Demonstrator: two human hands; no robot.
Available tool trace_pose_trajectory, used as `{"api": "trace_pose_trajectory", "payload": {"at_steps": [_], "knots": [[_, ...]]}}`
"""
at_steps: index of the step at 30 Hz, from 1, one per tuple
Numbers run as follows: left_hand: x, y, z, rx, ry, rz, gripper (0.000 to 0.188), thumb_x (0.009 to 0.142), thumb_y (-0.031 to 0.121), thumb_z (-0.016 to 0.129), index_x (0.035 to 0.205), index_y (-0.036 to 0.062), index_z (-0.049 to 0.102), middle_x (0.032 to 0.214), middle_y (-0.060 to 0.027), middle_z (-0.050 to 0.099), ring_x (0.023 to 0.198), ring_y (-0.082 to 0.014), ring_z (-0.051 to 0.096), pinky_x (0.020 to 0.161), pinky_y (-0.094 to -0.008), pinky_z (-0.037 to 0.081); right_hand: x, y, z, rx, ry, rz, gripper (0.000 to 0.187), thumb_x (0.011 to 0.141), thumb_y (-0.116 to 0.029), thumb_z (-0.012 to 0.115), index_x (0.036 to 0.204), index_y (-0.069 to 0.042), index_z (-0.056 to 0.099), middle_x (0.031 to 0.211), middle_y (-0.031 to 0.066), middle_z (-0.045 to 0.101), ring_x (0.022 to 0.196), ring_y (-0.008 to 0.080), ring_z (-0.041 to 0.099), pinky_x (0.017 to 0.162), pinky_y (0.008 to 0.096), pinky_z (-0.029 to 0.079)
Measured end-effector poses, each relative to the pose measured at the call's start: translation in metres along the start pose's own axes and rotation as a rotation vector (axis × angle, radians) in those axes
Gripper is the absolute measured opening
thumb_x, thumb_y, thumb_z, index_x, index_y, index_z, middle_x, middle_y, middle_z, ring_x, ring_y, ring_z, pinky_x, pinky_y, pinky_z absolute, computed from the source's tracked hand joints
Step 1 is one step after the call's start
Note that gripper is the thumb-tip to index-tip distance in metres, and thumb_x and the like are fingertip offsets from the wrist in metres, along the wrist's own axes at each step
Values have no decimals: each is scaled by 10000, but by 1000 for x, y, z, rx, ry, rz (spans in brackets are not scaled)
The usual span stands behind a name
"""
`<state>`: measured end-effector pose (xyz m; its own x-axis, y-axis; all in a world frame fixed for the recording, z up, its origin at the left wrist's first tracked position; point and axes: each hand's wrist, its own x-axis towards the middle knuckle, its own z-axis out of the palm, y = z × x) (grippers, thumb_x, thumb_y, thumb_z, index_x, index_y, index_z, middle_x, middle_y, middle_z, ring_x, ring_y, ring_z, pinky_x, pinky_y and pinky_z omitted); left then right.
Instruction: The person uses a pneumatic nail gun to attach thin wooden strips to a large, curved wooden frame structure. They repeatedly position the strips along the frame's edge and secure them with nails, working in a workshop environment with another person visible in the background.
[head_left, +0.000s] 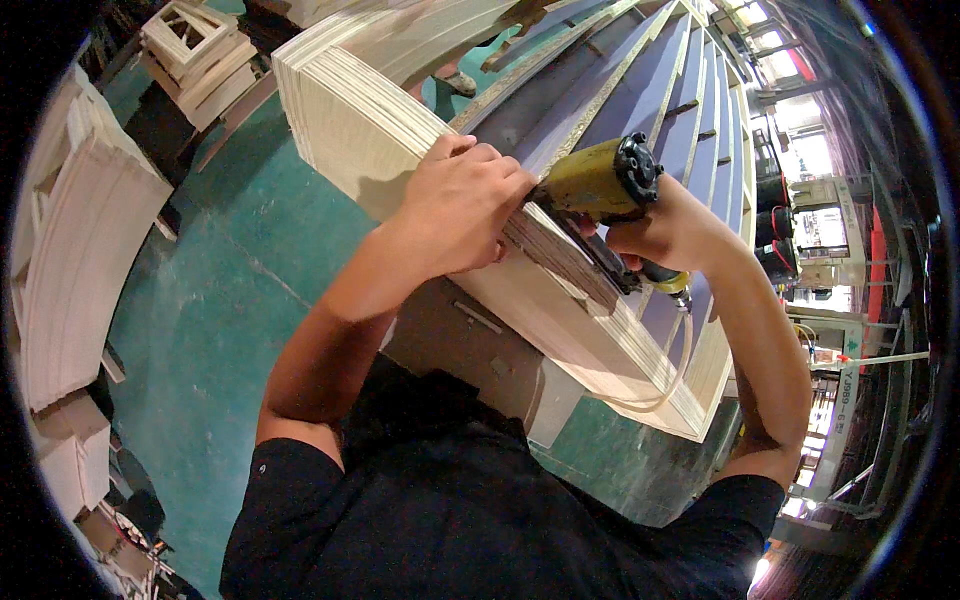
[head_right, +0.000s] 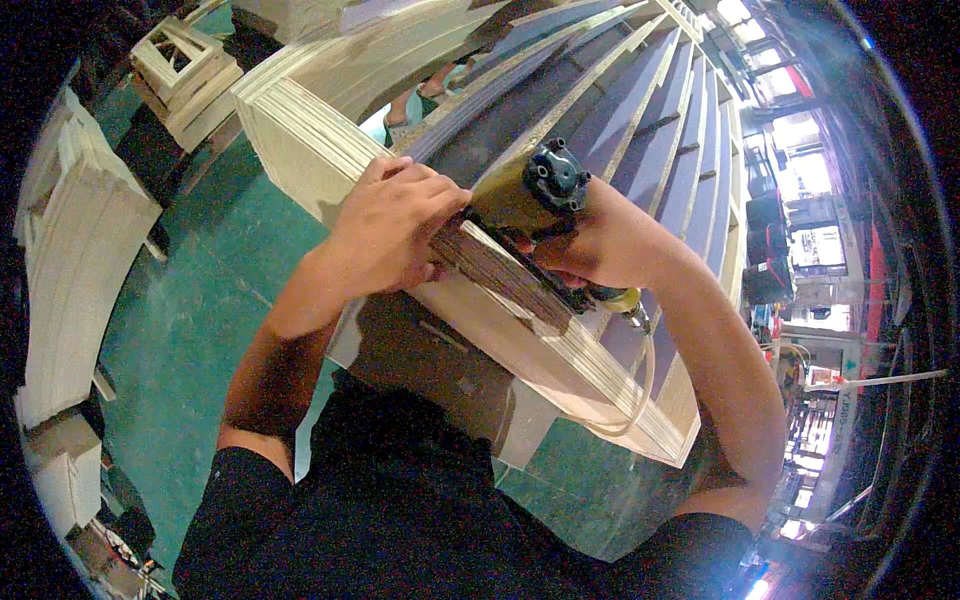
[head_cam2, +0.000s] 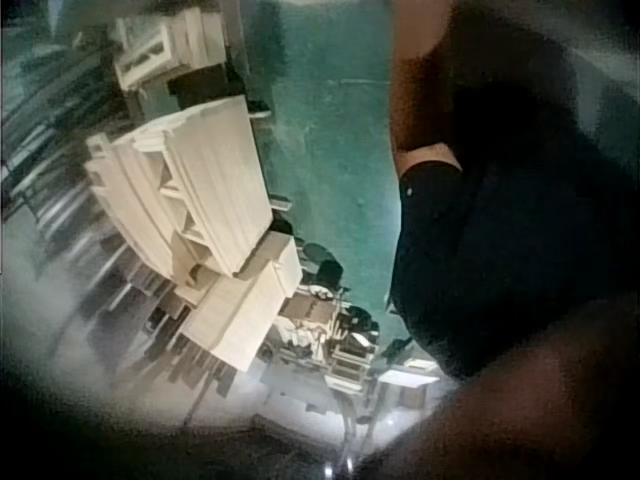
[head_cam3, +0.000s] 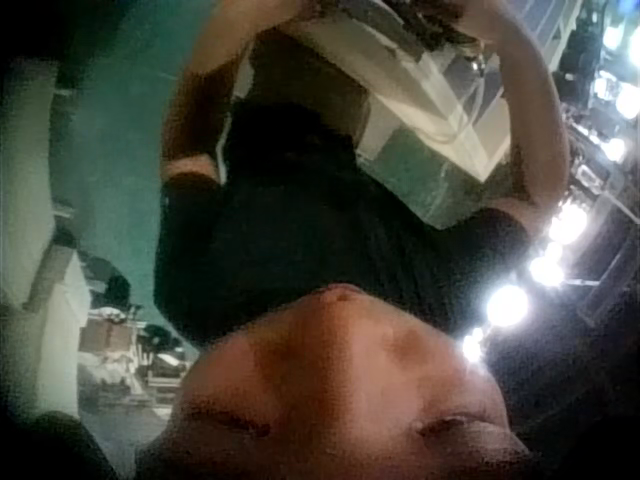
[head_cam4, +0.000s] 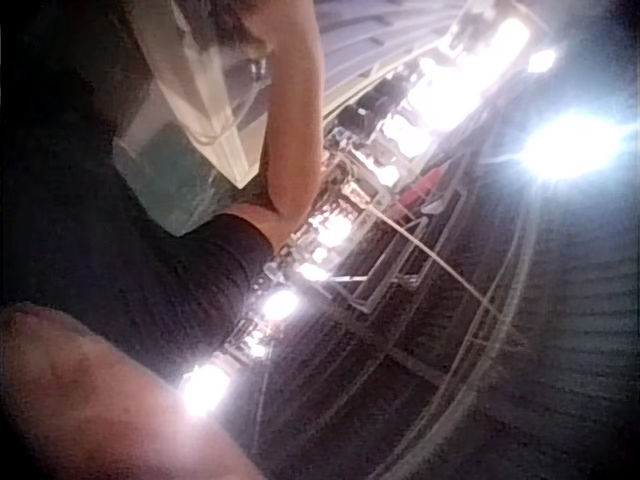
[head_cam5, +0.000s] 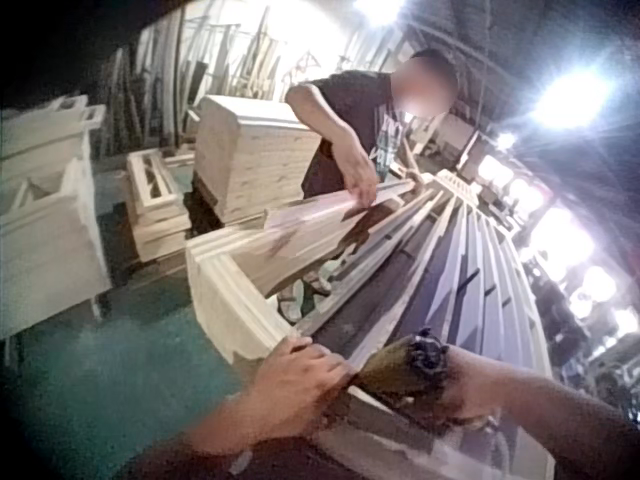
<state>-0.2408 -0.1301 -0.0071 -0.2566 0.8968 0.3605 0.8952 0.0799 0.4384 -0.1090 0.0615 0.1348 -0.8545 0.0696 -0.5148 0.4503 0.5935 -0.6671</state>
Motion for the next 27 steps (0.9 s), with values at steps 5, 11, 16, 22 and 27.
{"api": "trace_pose_trajectory", "payload": {"at_steps": [5, 11, 16, 22, 27], "knots": [[0, -2, 6, 14, 12, -13, 782, 574, 256, 917, 1290, 132, 626, 1247, -22, 655, 1245, -214, 591, 1134, -444, 357, 0, -2, -2, -41, -6, 34, 380, 870, -101, 780, 1230, -69, 665, 881, 9, 696, 675, 91, 602, 563, 287, 490], [-1, -2, 5, -6, 26, -6, 766, 575, 257, 916, 1274, 133, 628, 1247, -17, 644, 1235, -214, 590, 1133, -446, 355, -1, 3, -3, -34, -16, 55, 343, 869, -98, 783, 1191, -66, 671, 845, 2, 690, 662, 89, 600, 555, 287, 482], [0, -1, 5, -9, 25, -1, 764, 567, 255, 916, 1263, 131, 626, 1249, -18, 644, 1235, -214, 589, 1131, -445, 357, -1, 3, -1, 3, -13, 53, 324, 871, -98, 783, 1173, -58, 671, 821, 2, 678, 634, 89, 587, 538, 283, 468], [-1, -4, 10, 59, 126, 42, 605, 624, 295, 900, 1174, 156, 688, 1151, -10, 678, 1157, -196, 618, 1108, -416, 372, -1, -5, -2, -37, -18, 73, 362, 808, 44, 660, 1166, -1, 631, 917, 24, 695, 621, 117, 620, 546, 284, 514], [0, -2, 7, -19, 20, -10, 809, 552, 267, 947, 1278, 136, 615, 1266, -24, 643, 1241, -223, 589, 1139, -453, 353, -1, -6, -2, -30, -31, 114, 348, 828, 22, 681, 1170, -14, 631, 923, 18, 696, 631, 112, 617, 551, 285, 515]]}}
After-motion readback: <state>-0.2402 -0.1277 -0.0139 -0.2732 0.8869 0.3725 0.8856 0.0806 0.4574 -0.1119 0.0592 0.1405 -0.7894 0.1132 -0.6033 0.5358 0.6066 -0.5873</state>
